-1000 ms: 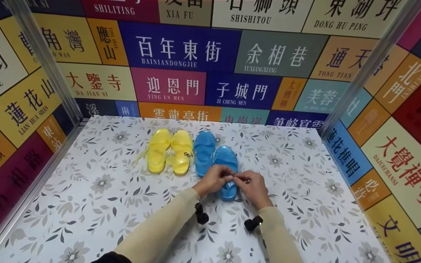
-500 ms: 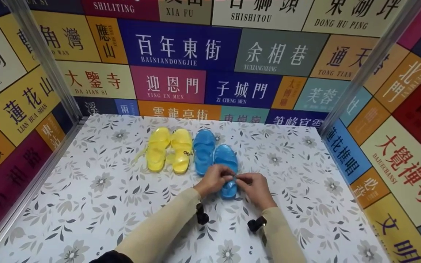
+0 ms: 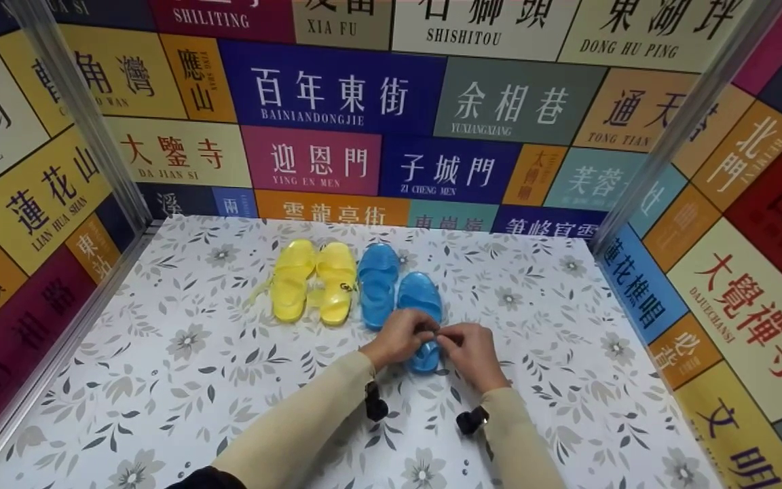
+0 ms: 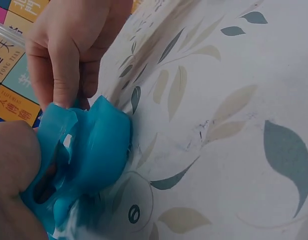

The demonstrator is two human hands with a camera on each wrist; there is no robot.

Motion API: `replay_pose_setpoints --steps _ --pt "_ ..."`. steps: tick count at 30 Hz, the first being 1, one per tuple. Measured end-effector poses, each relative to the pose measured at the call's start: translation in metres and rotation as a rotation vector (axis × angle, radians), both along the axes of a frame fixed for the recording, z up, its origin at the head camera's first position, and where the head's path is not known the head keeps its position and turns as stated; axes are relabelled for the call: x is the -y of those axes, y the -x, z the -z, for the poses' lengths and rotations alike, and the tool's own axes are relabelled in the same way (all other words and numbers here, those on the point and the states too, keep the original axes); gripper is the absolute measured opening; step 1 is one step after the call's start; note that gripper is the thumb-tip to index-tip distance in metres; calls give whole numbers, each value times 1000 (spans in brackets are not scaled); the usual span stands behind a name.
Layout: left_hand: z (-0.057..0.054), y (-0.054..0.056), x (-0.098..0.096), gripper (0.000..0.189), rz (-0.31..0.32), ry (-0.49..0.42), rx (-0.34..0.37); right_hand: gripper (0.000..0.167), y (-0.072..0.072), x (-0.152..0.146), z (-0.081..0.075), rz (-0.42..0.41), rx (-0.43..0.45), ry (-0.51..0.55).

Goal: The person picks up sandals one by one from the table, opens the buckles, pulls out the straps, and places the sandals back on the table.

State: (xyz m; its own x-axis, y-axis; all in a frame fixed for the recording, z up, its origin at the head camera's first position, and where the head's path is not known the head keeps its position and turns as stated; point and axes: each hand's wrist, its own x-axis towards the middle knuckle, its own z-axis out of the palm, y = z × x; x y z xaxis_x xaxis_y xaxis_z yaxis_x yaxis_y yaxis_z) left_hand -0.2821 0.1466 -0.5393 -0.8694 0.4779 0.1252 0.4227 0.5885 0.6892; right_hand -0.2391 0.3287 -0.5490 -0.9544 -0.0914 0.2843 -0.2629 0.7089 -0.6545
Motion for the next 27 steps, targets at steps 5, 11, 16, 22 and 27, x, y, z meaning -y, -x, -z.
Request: replay_pose_setpoints --steps 5,11,16,22,27 --pt "2 1 0 16 13 -5 8 11 -3 1 -1 4 14 -20" --pt "4 0 -1 16 -1 -31 34 12 -4 1 1 19 25 4" --pt "6 -1 3 15 0 -85 21 10 -3 4 3 45 -18 -1" --pt "10 -3 3 14 -23 -148 30 8 -1 7 2 50 -60 -23" --pt "10 -2 2 14 -35 -182 34 11 -1 3 0 46 -9 24"
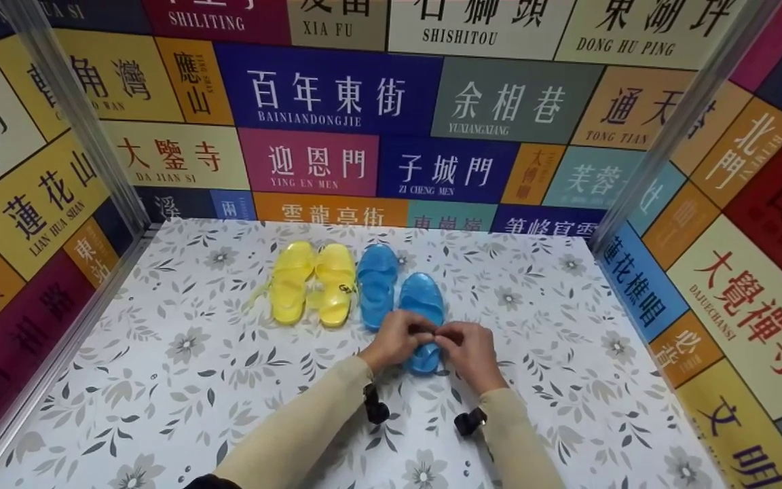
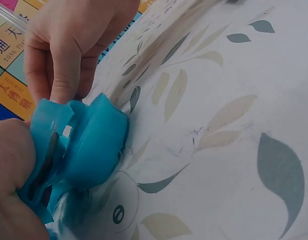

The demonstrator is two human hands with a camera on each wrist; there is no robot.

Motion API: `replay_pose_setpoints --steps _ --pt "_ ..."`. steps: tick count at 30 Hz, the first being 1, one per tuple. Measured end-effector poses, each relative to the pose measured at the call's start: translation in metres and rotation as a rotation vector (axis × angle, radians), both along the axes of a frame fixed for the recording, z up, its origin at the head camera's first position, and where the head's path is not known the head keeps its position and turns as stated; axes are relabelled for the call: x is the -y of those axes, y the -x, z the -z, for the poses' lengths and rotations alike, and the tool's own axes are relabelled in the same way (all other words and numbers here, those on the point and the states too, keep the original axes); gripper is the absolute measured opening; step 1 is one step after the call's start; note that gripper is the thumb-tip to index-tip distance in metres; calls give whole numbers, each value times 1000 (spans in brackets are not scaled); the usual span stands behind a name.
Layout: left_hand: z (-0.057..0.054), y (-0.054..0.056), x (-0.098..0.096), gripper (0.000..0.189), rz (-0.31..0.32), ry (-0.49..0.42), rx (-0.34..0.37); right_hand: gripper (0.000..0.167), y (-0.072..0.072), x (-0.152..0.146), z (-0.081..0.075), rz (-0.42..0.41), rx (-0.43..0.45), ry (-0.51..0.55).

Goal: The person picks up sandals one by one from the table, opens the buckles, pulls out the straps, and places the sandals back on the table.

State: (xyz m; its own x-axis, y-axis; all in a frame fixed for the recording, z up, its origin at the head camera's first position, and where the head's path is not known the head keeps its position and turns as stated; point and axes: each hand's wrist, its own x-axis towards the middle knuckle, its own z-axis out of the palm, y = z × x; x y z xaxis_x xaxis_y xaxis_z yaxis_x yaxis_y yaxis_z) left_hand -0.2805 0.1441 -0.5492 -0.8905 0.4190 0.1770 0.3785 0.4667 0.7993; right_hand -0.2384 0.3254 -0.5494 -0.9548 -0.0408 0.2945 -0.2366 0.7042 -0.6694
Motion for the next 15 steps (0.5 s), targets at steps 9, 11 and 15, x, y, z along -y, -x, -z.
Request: replay_pose_setpoints --steps 9,11,15 --pt "-2 0 1 18 27 38 29 17 -3 -9 -2 -35 158 39" --pt "-3 0 1 18 33 47 45 15 -3 -9 -3 -33 167 33" --pt "-3 1 4 18 33 50 66 13 -2 -4 -4 -11 157 19"
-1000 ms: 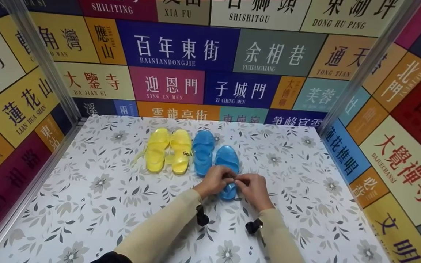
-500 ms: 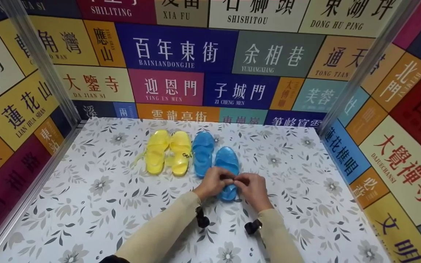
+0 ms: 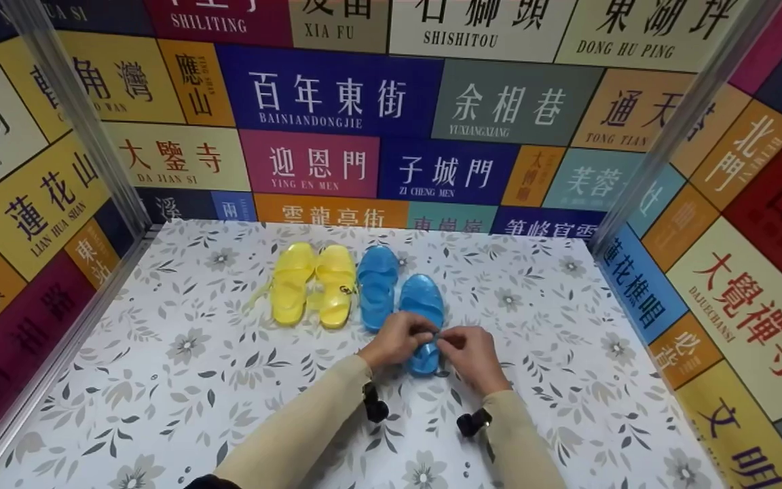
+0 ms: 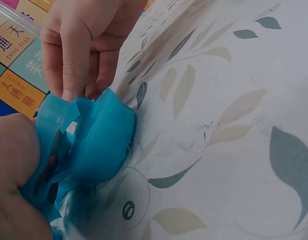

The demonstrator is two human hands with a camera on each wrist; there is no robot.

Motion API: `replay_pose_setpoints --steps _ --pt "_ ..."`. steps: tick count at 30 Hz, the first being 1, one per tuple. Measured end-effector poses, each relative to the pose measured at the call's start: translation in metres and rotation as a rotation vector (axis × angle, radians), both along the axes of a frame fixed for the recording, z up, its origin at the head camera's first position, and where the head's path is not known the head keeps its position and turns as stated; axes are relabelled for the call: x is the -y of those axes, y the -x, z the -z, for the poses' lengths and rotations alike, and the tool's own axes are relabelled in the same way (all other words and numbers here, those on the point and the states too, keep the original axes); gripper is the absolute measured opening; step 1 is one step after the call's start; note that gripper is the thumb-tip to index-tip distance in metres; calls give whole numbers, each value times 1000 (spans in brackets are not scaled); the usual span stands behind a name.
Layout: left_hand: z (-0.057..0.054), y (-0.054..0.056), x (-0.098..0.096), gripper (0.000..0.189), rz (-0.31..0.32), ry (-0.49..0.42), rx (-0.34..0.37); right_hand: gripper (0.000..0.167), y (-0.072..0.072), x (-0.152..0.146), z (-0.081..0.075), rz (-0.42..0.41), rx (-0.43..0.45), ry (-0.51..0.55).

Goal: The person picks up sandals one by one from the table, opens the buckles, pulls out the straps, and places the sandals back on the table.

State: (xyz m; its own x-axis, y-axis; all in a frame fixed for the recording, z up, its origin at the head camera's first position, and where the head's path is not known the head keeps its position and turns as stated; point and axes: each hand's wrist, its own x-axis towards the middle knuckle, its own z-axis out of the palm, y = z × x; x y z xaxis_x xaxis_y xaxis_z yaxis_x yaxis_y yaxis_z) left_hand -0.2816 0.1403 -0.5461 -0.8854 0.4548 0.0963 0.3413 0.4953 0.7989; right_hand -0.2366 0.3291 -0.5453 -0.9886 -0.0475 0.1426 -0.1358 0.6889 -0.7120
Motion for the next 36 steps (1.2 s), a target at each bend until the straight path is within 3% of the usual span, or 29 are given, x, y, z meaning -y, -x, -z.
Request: replay_pose_setpoints --steps 8,17,22,28,36 --pt "3 3 2 16 -15 -104 44 12 4 7 0 34 -32 -21" --pt "11 1 1 15 -18 -196 54 12 2 8 2 8 -101 -37" --pt "10 2 1 17 5 -132 20 12 1 6 4 -5 -144 -53" --pt "6 2 0 19 59 -22 -35 14 1 0 4 -24 -58 -22" --pt "3 3 -2 15 57 9 -27 9 4 -4 -5 -52 25 -43"
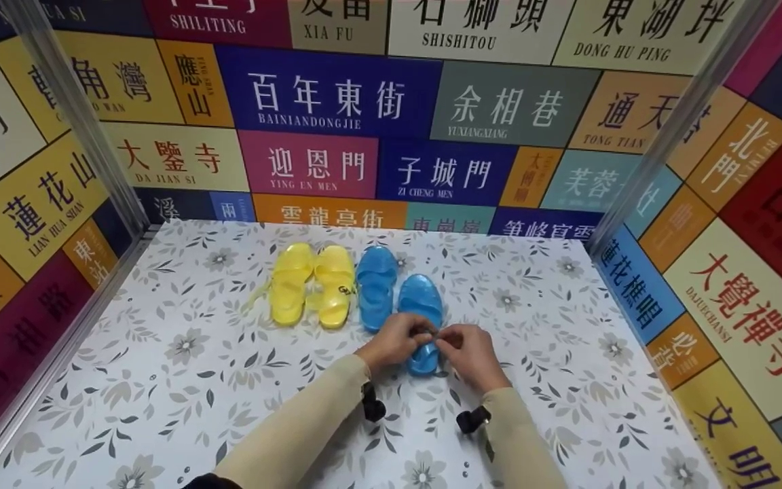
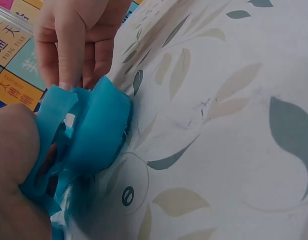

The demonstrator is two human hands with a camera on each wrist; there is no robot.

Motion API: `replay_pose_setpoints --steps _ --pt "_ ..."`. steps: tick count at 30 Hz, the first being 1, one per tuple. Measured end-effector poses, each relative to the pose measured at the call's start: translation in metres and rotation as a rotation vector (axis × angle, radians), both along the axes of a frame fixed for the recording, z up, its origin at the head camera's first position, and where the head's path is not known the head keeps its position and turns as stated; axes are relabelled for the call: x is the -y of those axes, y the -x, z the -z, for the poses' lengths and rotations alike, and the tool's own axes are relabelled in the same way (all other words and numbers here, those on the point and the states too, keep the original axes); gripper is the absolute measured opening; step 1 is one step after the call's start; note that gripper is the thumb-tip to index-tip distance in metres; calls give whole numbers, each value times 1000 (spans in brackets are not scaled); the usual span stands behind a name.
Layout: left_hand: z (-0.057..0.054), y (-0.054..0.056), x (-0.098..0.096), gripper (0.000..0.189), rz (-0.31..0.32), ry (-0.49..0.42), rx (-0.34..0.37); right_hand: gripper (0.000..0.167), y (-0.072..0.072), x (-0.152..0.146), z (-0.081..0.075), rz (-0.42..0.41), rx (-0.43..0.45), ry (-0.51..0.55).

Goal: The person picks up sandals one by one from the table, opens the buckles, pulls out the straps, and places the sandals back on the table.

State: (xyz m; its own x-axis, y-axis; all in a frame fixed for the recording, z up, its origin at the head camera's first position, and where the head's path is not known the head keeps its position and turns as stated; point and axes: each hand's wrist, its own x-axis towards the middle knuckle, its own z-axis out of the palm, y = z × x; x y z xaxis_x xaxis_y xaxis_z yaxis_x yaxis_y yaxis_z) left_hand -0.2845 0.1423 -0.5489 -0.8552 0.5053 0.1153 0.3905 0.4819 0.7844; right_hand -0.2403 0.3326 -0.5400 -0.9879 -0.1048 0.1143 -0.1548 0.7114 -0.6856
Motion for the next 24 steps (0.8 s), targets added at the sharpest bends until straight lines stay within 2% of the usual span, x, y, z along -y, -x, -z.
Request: replay_pose_setpoints --steps 4,13,17,21,24 --pt "-1 1 0 16 3 9 -7 7 2 4 -2 27 -12 -26" --pt "-1 0 4 18 -41 20 -45 11 3 14 3 21 -140 -54" --pt "1 -1 3 17 -47 -5 -64 13 2 15 5 30 -170 -55" --pt "4 -1 2 16 -46 -36 -53 16 -1 11 6 49 -138 -34" --pt "6 -2 0 16 -39 -50 -44 20 -3 8 5 67 -53 -1"
